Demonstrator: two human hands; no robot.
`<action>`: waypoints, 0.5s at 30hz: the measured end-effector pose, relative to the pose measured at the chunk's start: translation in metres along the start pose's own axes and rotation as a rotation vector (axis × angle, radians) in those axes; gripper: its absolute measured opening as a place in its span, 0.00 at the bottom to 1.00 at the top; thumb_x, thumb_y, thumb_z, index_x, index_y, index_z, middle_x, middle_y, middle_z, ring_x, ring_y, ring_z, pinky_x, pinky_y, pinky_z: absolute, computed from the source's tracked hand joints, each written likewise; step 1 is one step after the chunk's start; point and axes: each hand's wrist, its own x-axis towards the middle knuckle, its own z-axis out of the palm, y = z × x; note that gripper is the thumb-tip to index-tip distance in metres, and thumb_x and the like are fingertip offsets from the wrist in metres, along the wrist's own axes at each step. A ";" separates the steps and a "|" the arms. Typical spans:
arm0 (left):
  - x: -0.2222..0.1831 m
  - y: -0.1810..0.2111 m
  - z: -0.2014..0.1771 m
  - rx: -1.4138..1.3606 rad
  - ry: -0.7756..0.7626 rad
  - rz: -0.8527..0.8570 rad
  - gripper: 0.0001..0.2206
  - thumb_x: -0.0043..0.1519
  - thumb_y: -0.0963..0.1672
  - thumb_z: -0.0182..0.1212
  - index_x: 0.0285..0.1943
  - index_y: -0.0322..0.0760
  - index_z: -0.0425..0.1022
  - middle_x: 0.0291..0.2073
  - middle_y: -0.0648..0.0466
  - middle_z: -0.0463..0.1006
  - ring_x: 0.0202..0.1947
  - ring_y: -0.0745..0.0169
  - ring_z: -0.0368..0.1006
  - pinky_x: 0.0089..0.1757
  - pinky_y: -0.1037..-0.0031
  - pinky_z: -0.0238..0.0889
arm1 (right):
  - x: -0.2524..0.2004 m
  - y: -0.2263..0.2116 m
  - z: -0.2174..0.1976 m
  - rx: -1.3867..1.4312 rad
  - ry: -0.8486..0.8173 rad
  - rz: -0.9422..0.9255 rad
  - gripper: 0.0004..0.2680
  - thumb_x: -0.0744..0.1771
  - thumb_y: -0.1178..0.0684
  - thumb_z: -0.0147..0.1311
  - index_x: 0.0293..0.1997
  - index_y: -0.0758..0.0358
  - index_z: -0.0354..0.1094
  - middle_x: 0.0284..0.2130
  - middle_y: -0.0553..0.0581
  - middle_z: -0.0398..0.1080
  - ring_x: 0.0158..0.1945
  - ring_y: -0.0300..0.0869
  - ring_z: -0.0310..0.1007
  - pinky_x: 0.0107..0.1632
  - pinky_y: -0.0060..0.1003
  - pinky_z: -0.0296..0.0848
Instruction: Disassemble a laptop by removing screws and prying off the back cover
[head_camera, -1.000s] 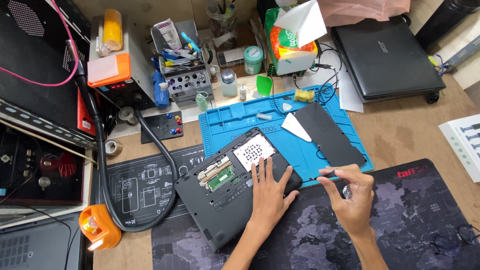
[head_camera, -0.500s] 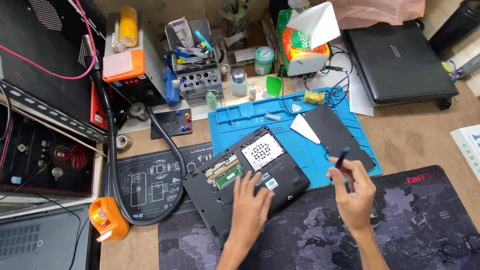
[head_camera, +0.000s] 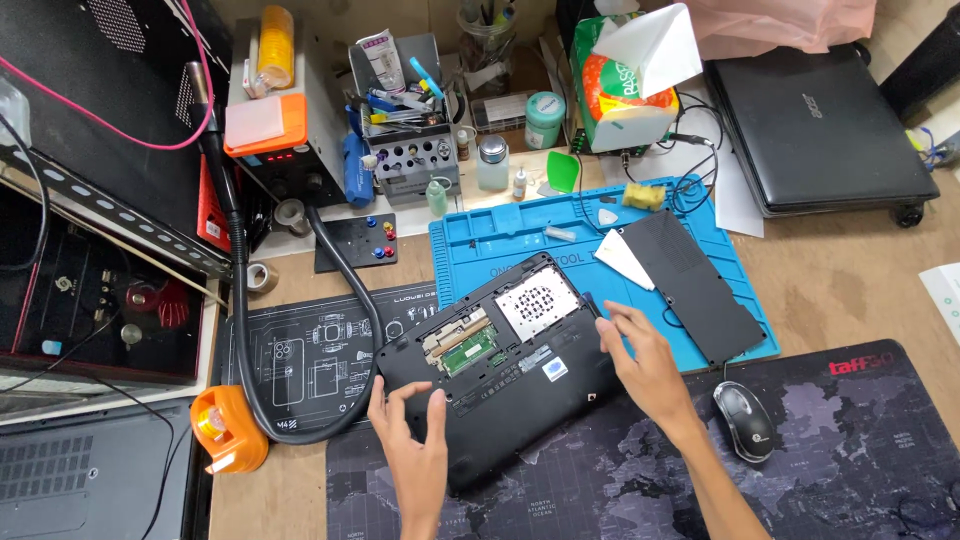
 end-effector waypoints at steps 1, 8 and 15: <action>0.000 0.005 -0.002 -0.002 0.001 -0.001 0.10 0.63 0.49 0.59 0.47 0.46 0.78 0.74 0.49 0.54 0.81 0.61 0.39 0.68 0.58 0.40 | 0.001 0.001 0.002 -0.002 -0.001 -0.001 0.18 0.71 0.42 0.41 0.27 0.62 0.66 0.59 0.58 0.72 0.73 0.42 0.62 0.61 0.41 0.62; 0.006 0.009 -0.013 -0.241 -0.048 -0.210 0.15 0.63 0.47 0.57 0.58 0.46 0.75 0.75 0.49 0.59 0.81 0.61 0.44 0.71 0.65 0.41 | 0.001 -0.004 0.013 0.008 -0.053 0.012 0.18 0.71 0.41 0.41 0.25 0.62 0.64 0.57 0.62 0.74 0.75 0.46 0.59 0.64 0.44 0.62; 0.007 0.015 -0.015 -0.423 0.013 -0.259 0.15 0.61 0.44 0.58 0.57 0.44 0.77 0.75 0.46 0.64 0.80 0.62 0.49 0.69 0.66 0.46 | 0.004 -0.007 0.019 0.013 -0.045 0.073 0.18 0.71 0.39 0.40 0.25 0.58 0.62 0.46 0.55 0.80 0.76 0.45 0.60 0.68 0.45 0.57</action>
